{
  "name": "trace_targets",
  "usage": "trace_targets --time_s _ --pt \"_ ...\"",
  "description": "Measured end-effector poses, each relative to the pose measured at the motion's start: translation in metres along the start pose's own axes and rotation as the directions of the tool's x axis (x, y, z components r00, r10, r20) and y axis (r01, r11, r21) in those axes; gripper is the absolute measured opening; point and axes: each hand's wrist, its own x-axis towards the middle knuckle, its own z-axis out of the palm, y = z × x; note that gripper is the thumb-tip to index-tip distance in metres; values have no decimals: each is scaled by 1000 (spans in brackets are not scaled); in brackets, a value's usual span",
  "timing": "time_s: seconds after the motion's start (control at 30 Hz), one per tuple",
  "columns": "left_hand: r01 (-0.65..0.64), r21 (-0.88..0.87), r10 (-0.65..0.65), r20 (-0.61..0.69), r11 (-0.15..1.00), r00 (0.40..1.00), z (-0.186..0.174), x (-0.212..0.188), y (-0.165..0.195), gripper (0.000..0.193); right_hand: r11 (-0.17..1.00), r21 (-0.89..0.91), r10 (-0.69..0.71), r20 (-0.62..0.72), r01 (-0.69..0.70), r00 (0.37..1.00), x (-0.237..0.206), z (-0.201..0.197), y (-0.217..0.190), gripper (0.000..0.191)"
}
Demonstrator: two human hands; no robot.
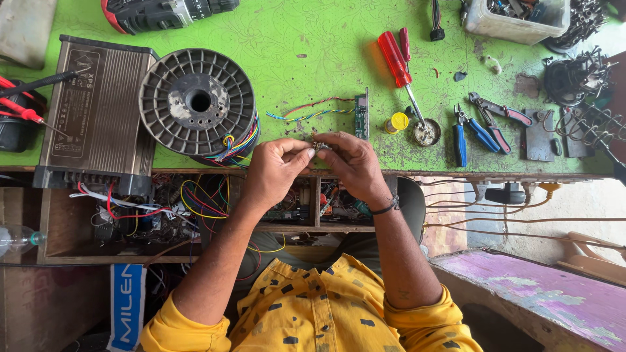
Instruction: The person manipulates a small cylindrical electronic component, using pliers to adjust its terminals. They then handle a bundle of multicolored wires, separating and preparing them for connection.
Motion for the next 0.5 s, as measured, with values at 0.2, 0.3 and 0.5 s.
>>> trace_targets --time_s 0.2,0.3,0.5 --pt "48 -33 -47 44 998 998 -1 2 -3 18 972 -218 -96 -2 93 995 0 -2 -3 28" --pt "91 -108 -82 86 990 993 -2 4 -7 19 975 -199 -103 2 102 995 0 -3 -3 29" --pt "111 -152 -90 139 982 986 -6 5 -12 19 974 -181 -132 21 133 991 0 -4 -1 28"
